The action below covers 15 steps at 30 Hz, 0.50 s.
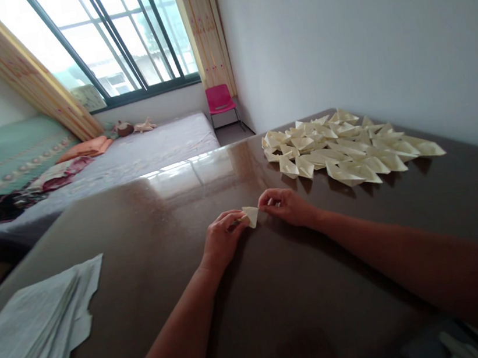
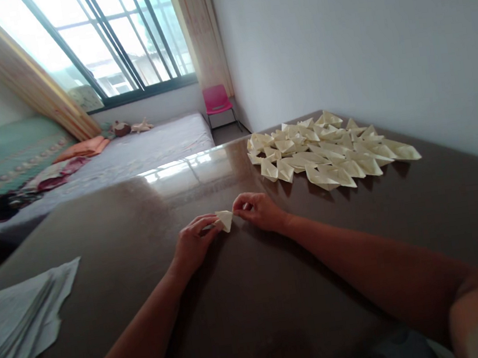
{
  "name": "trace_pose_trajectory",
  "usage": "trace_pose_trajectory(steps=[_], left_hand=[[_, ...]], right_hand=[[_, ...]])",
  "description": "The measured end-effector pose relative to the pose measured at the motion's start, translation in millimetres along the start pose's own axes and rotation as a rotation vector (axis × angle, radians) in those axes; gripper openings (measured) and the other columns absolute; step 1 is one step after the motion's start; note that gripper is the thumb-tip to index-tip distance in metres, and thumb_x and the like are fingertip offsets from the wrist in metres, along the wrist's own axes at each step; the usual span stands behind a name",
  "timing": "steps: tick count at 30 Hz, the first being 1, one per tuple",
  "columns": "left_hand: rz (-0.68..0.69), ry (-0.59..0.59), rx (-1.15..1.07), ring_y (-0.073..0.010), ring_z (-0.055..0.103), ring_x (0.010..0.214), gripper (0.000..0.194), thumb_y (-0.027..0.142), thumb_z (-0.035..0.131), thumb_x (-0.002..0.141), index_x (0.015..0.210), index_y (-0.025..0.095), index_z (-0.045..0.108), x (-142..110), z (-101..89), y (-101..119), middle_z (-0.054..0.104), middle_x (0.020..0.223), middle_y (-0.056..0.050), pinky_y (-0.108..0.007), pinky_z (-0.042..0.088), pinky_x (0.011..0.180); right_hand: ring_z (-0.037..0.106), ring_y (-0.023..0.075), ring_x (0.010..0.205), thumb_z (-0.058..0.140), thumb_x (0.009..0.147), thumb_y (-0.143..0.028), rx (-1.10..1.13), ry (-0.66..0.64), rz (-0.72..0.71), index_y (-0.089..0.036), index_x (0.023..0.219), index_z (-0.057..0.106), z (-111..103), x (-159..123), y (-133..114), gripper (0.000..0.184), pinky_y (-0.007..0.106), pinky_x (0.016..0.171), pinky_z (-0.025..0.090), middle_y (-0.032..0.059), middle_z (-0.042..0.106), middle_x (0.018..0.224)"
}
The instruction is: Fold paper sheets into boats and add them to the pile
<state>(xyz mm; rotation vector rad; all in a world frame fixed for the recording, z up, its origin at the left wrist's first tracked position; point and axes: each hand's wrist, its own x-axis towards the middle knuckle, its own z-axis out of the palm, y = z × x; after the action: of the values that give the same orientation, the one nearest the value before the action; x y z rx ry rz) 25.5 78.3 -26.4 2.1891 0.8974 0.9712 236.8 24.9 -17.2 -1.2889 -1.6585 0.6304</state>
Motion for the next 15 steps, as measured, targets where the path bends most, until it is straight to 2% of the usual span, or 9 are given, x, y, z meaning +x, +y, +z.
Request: trace_pose_trajectory(steps=[2,4,6,8,12,15], left_hand=[[-0.007,-0.001,-0.005,-0.0182,0.067,0.090,0.013,0.030,0.066,0.079,0.089,0.024,0.073,1,-1.1,-1,0.071,0.098,-0.003,-0.031,0.054,0.085],[0.005,-0.012,0.015,-0.0178,0.067,0.088,0.011,0.027,0.065,0.080,0.086,0.025,0.073,1,-1.2,0,0.071,0.098,-0.003,-0.031,0.053,0.086],[0.038,-0.036,0.050,-0.0172,0.067,0.087,0.012,0.027,0.063,0.082,0.087,0.026,0.073,0,-1.0,2,0.071,0.099,-0.002,-0.030,0.052,0.085],[0.075,-0.062,0.088,-0.0171,0.066,0.088,0.013,0.028,0.061,0.084,0.090,0.026,0.073,-1,-1.1,5,0.071,0.101,-0.002,-0.030,0.052,0.086],[0.089,-0.109,0.131,-0.0178,0.067,0.090,0.020,0.035,0.063,0.083,0.100,0.027,0.072,-3,-3.5,6,0.070,0.107,-0.002,-0.030,0.052,0.087],[0.028,-0.094,0.095,-0.0179,0.068,0.084,0.025,0.037,0.069,0.077,0.099,0.026,0.072,-3,-5.3,3,0.071,0.103,-0.003,-0.030,0.054,0.083]], right_hand=[[0.052,0.0097,0.063,0.059,0.083,-0.030,-0.015,0.018,-0.005,-0.017,0.081,0.062,-1,1,2,0.013,0.021,0.058,0.042,-0.0015,0.059,0.071],[0.054,0.0097,0.066,0.059,0.084,-0.030,-0.042,0.018,-0.050,-0.018,0.090,0.062,-1,0,1,0.015,0.021,0.060,0.044,0.0010,0.061,0.084],[0.055,0.0093,0.068,0.063,0.081,-0.033,-0.085,-0.034,-0.122,-0.020,0.103,0.063,0,-1,-1,0.025,0.022,0.061,0.045,0.0043,0.059,0.101],[0.054,0.0092,0.070,0.067,0.079,-0.037,-0.144,-0.095,-0.180,-0.023,0.109,0.064,3,-4,-4,0.032,0.023,0.063,0.046,0.0051,0.057,0.109],[0.056,0.0104,0.072,0.061,0.086,-0.035,-0.148,-0.090,-0.175,-0.022,0.093,0.070,6,-4,-2,0.018,0.024,0.069,0.046,0.0034,0.062,0.096],[0.058,0.0118,0.070,0.064,0.083,-0.038,0.022,-0.014,-0.046,-0.018,0.086,0.071,3,1,6,0.021,0.024,0.065,0.046,0.0030,0.066,0.086]])
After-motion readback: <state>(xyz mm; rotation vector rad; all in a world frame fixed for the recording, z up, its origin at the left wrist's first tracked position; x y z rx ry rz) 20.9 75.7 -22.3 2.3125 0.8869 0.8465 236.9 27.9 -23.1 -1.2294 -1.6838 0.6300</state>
